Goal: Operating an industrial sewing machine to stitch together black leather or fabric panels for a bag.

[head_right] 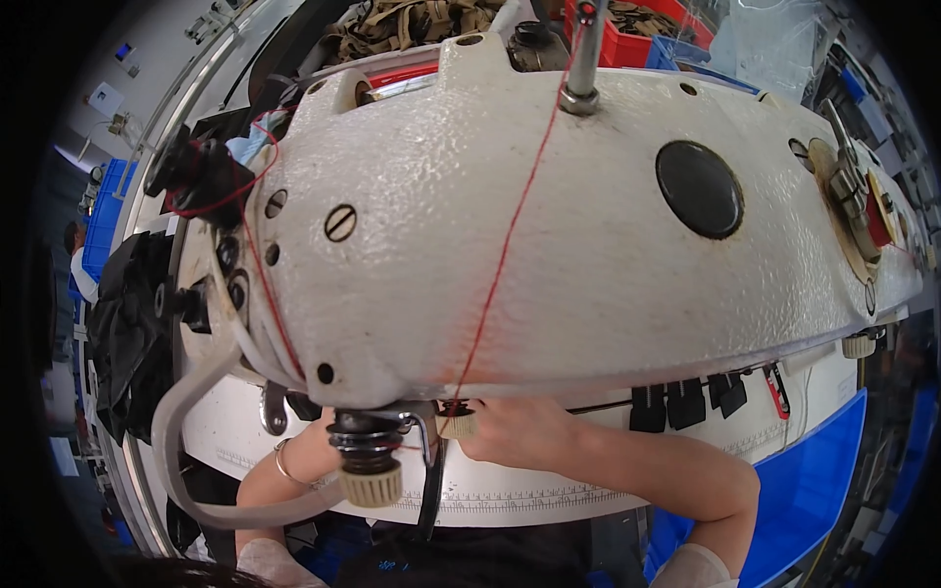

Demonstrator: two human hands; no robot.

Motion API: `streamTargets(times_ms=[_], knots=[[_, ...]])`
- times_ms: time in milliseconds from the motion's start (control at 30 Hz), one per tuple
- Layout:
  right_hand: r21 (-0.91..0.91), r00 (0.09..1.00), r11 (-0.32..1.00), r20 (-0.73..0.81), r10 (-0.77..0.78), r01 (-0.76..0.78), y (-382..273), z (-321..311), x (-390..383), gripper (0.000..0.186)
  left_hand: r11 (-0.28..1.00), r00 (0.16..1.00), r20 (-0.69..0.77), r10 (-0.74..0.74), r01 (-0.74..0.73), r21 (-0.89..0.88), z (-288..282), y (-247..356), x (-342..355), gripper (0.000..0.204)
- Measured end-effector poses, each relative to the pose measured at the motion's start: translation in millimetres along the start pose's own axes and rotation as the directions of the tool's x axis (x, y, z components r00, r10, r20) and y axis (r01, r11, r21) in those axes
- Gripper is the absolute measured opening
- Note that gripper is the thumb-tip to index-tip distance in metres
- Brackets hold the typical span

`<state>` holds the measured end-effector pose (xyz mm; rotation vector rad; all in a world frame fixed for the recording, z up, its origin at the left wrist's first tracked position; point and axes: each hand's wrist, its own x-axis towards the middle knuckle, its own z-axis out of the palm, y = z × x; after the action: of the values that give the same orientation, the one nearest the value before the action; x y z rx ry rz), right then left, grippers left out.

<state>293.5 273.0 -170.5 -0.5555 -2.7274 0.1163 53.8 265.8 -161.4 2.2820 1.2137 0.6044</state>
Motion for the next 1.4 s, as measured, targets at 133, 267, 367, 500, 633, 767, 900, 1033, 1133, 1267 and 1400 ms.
streamTargets(times_ms=[133, 267, 367, 500, 633, 767, 900, 1033, 1133, 1267, 1400], knots=[[-0.159, 0.989, 0.985, -0.126, -0.081, 0.060, 2.3, -0.3, 2.4, 0.007, 0.992, 0.998, 0.015, -0.061, 0.062, -0.109, -2.2, 4.5, 7.4, 0.038], [-0.113, 0.997, 0.992, -0.050, -0.062, 0.056, 0.4, 6.6, 0.2, 0.008, 0.990, 0.988, 0.132, -0.078, 0.093, -0.109, -3.4, -2.3, 4.5, 0.035], [0.024, 0.999, 0.999, -0.017, -0.033, 0.033, -0.2, 10.0, -1.0, 0.008, 0.999, 0.984, 0.178, -0.010, 0.018, -0.044, -4.4, -0.4, 4.9, 0.037], [0.133, 0.991, 0.989, 0.126, 0.040, -0.057, 0.2, -17.5, 3.4, 0.008, 0.992, 0.996, 0.072, 0.060, -0.068, 0.108, 2.2, 15.1, 10.1, 0.031], [0.003, 0.998, 1.000, -0.058, 0.009, -0.009, 0.0, -24.9, 10.3, 0.010, 0.954, 0.991, -0.029, 0.132, -0.119, 0.277, 5.7, 26.2, 8.1, 0.030], [0.051, 1.000, 0.999, 0.020, -0.015, 0.014, -2.0, -18.4, 1.4, 0.014, 0.915, 0.977, -0.068, 0.202, -0.163, 0.370, -2.4, 35.6, 10.4, 0.026], [-0.036, 0.999, 0.999, 0.020, 0.039, -0.039, -4.8, -20.2, 5.7, 0.012, 0.928, 0.959, -0.181, 0.220, -0.148, 0.343, -9.7, 45.2, 18.6, 0.026], [0.118, 0.976, 0.988, -0.181, 0.118, -0.098, -4.3, -21.5, 12.3, 0.012, 0.958, 0.964, -0.199, 0.178, -0.123, 0.260, -11.6, 49.3, 20.7, 0.028], [0.163, 0.965, 0.984, -0.236, 0.115, -0.077, -5.4, -19.6, 10.2, 0.012, 0.979, 0.973, -0.188, 0.134, -0.101, 0.177, -10.6, 47.1, 19.4, 0.030], [0.098, 0.988, 0.995, -0.149, 0.035, -0.021, -2.8, -29.1, 8.8, 0.014, 0.961, 0.971, -0.138, 0.194, -0.160, 0.224, -18.2, 46.2, 21.3, 0.030], [0.212, 0.982, 0.965, -0.076, 0.175, -0.155, -6.6, -23.7, 5.1, 0.018, 0.925, 0.960, -0.142, 0.242, -0.184, 0.334, -10.9, 45.0, 19.0, 0.030]])
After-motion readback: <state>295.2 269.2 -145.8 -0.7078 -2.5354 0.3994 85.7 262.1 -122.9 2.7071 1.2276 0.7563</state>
